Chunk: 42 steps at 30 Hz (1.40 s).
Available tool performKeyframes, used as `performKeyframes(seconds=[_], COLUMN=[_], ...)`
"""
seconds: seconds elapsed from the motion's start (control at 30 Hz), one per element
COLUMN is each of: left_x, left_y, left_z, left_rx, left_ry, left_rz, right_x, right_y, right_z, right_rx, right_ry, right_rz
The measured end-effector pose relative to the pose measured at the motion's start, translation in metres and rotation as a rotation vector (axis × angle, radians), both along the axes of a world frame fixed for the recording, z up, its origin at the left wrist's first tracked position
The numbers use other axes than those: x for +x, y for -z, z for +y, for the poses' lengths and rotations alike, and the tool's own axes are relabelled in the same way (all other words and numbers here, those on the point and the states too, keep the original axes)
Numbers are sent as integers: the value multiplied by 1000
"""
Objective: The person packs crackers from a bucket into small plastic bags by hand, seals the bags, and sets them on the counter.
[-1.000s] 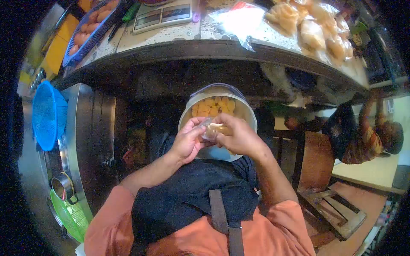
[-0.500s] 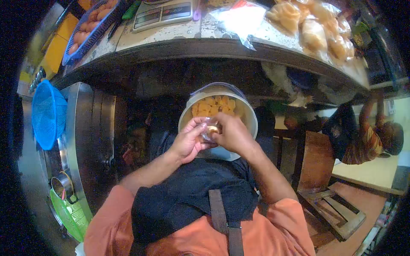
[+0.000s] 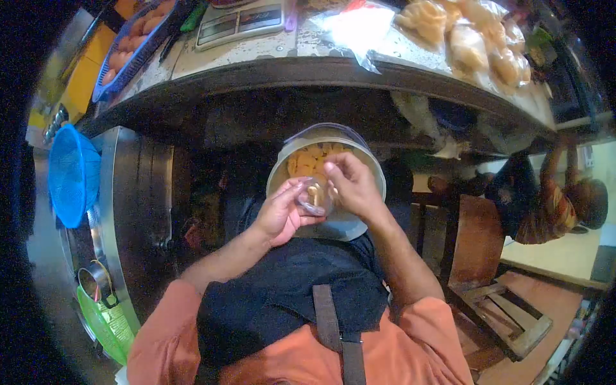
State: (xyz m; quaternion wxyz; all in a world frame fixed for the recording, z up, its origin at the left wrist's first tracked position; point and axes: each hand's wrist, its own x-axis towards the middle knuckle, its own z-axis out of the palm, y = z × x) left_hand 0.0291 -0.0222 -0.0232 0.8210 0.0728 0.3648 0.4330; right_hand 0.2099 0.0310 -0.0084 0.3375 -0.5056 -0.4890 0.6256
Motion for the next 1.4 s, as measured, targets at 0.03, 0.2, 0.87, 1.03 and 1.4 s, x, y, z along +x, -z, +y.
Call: performKeyframes(seconds=[0.03,0.2,0.87,1.03,1.4], left_x=[0,3,-23,-27,-32], left_y=[0,-2,10,7,6], left_z=[0,2,-29,-31,-34], left_rx=[8,29,580,560,409], left_ry=[3,-14,329,339,256], left_rz=[-6,-54,774,841,682], right_x=[-2,-8,-45,-72,-86], right_y=[-2,-32,114,170,216], right_z=[-1,-9,71,73,58], right_rx=[0,-160,275,186,137], right_ry=[46,66,-507,-356,-246], right_rz=[22,154,-1010,-797,-616])
